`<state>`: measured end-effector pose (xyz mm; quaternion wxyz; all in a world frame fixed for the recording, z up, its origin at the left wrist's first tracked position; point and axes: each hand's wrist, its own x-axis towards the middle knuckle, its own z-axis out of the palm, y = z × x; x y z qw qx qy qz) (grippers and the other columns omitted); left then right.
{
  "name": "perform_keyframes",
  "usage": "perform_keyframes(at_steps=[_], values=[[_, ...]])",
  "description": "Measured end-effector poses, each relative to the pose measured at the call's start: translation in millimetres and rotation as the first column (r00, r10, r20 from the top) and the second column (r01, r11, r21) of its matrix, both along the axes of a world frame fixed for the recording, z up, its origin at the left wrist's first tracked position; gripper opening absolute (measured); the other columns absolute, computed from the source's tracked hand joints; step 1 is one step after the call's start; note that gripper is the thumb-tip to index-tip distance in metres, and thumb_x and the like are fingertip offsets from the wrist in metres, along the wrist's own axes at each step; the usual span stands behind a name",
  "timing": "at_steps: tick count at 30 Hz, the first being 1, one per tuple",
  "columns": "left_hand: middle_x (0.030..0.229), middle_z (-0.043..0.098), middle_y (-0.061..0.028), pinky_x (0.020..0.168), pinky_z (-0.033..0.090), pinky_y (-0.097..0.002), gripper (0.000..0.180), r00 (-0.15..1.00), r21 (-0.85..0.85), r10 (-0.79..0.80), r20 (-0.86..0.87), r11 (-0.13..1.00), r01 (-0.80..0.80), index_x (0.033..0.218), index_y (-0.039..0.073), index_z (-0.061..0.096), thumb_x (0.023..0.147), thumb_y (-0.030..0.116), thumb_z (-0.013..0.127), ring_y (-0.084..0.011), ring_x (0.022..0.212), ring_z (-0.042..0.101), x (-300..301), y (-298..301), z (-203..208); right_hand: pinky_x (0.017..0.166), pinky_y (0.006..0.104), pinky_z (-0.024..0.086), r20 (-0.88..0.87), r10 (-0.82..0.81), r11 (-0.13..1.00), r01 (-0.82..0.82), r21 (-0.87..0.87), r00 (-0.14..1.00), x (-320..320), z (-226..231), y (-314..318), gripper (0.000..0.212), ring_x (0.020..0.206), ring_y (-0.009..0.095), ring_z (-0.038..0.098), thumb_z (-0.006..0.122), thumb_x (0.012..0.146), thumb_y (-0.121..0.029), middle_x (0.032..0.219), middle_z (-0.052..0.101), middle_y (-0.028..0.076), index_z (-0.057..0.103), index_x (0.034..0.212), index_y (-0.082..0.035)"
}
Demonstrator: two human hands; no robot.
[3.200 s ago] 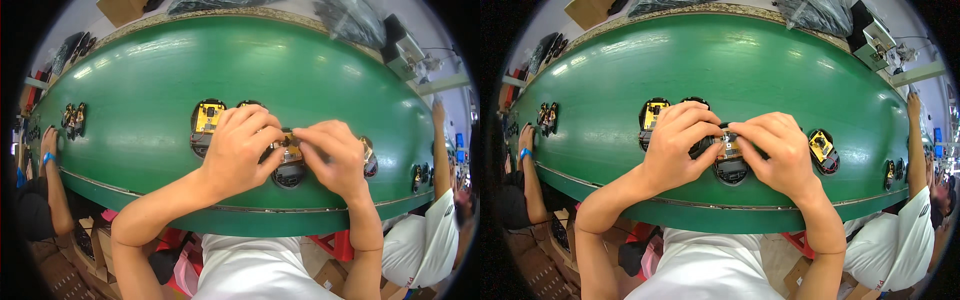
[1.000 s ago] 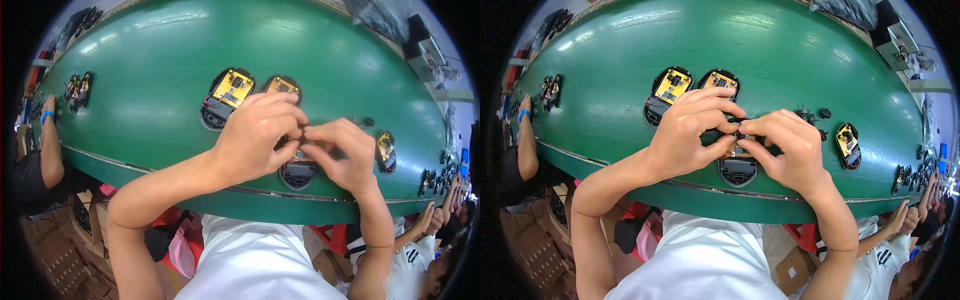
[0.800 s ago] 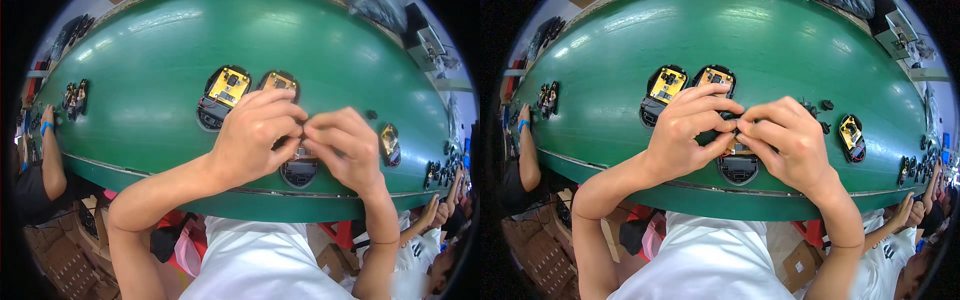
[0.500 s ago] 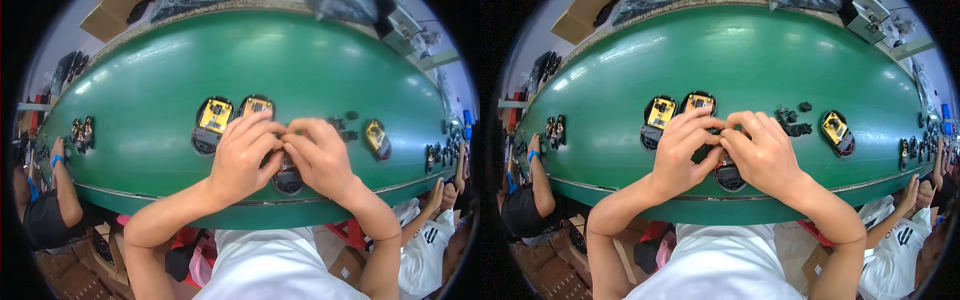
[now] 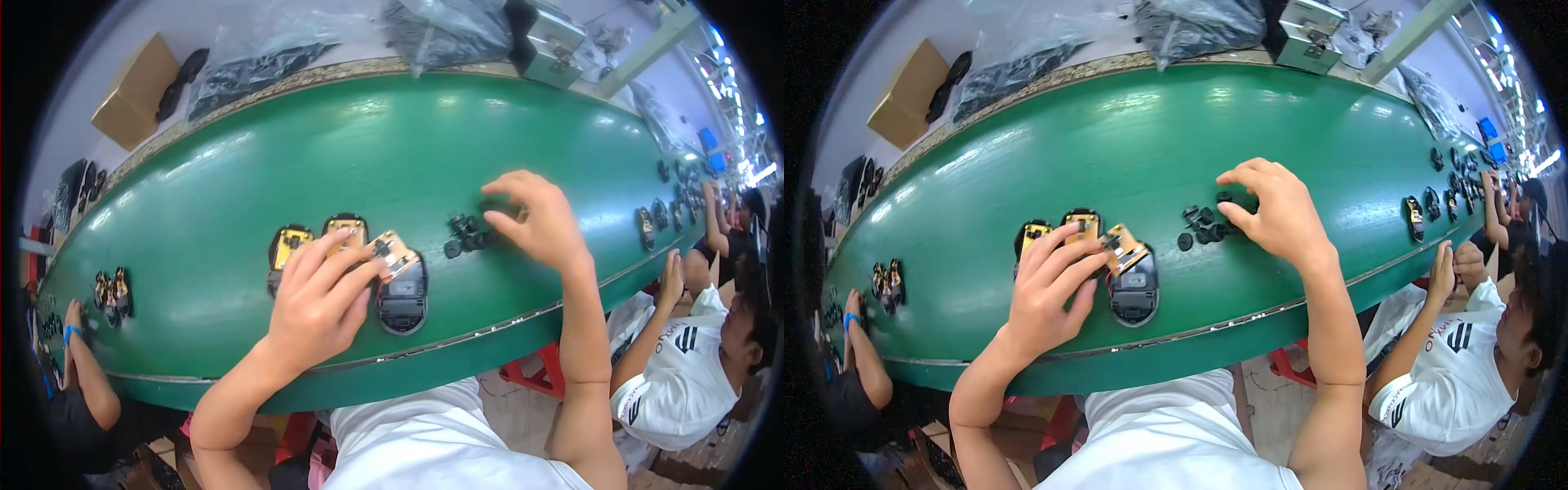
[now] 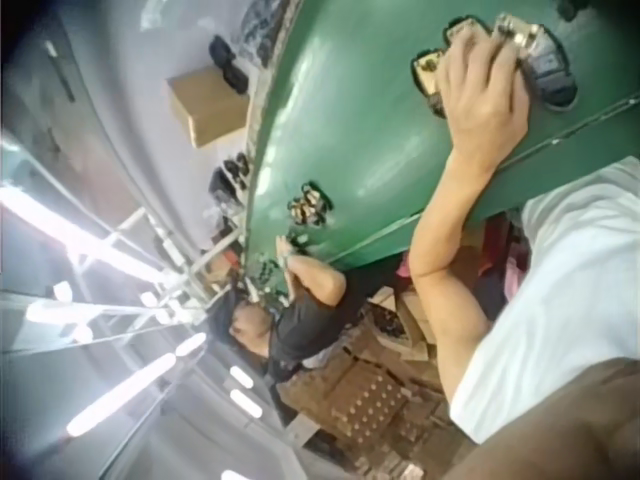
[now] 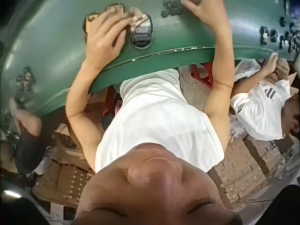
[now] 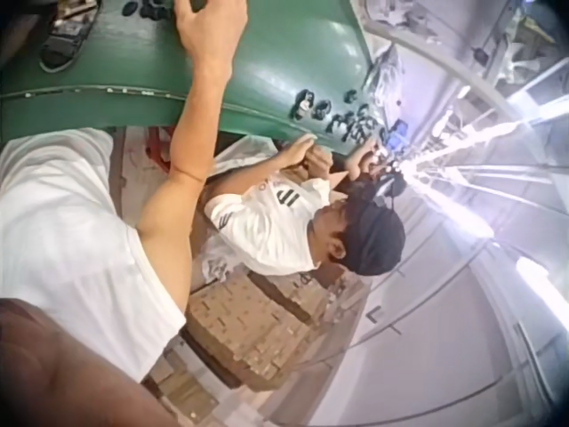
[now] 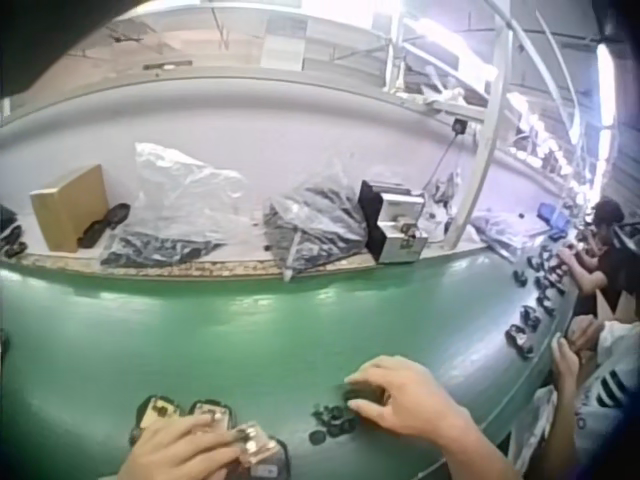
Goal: Assembling small electronic devices by inserting internal components into plastic housings on an assembly line.
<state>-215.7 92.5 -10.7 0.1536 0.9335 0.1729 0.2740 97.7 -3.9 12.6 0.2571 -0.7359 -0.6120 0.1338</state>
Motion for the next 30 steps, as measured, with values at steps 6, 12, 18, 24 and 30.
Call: perform_keyframes(at_steps=[6,12,18,24,30], values=[[0.123,0.068,-0.0094,0.102,0.047,-0.0485,0.037,1.000,0.008,0.001,0.019,1.000,-0.001,0.113,0.008,0.073,0.077,0.001,0.076,-0.0343,0.126,0.060,14,2,-5,0.085,0.0405,0.054,0.069,0.010,0.998,-0.014,0.054,0.998,2,-12,0,0.020,0.093,0.030,0.068,0.079,0.085,-0.012,0.102,0.072,0.011,0.077,0.104,-0.005],[0.118,0.069,-0.0097,0.103,0.045,-0.0451,0.040,1.000,-0.064,0.019,-0.023,0.998,-0.020,0.116,0.008,0.070,0.080,0.017,0.083,-0.0320,0.121,0.062,35,15,6,0.073,0.0293,0.055,-0.216,0.040,0.962,0.020,0.272,0.976,-9,-8,-2,0.021,0.084,0.016,0.069,0.078,0.083,-0.001,0.102,0.073,0.009,0.076,0.104,-0.001],[0.110,0.074,-0.0075,0.101,0.046,-0.0431,0.037,0.985,-0.184,-0.135,-0.109,0.976,0.114,0.117,0.008,0.071,0.082,0.015,0.082,-0.0292,0.115,0.065,46,29,4,0.072,0.0291,0.055,-0.223,0.102,0.959,-0.037,0.281,0.969,-13,-7,-6,0.021,0.082,0.016,0.068,0.078,0.083,-0.002,0.102,0.074,0.009,0.076,0.105,0.000],[0.109,0.074,-0.0045,0.098,0.048,-0.0413,0.034,0.942,-0.280,-0.318,-0.102,0.918,0.280,0.113,0.011,0.073,0.080,0.011,0.083,-0.0278,0.113,0.066,47,26,13,0.072,0.0291,0.054,-0.186,0.136,0.949,-0.074,0.306,0.973,-11,-7,-6,0.021,0.082,0.017,0.068,0.079,0.083,-0.004,0.100,0.075,0.009,0.076,0.104,0.000],[0.107,0.074,-0.0029,0.092,0.050,-0.0411,0.034,0.944,-0.108,-0.281,-0.172,0.958,0.265,0.106,0.011,0.073,0.076,0.015,0.086,-0.0268,0.111,0.066,43,21,19,0.070,0.0292,0.053,-0.181,0.152,0.949,-0.093,0.302,0.972,-10,-8,-7,0.020,0.083,0.018,0.068,0.079,0.083,-0.004,0.100,0.075,0.009,0.076,0.102,0.000]])
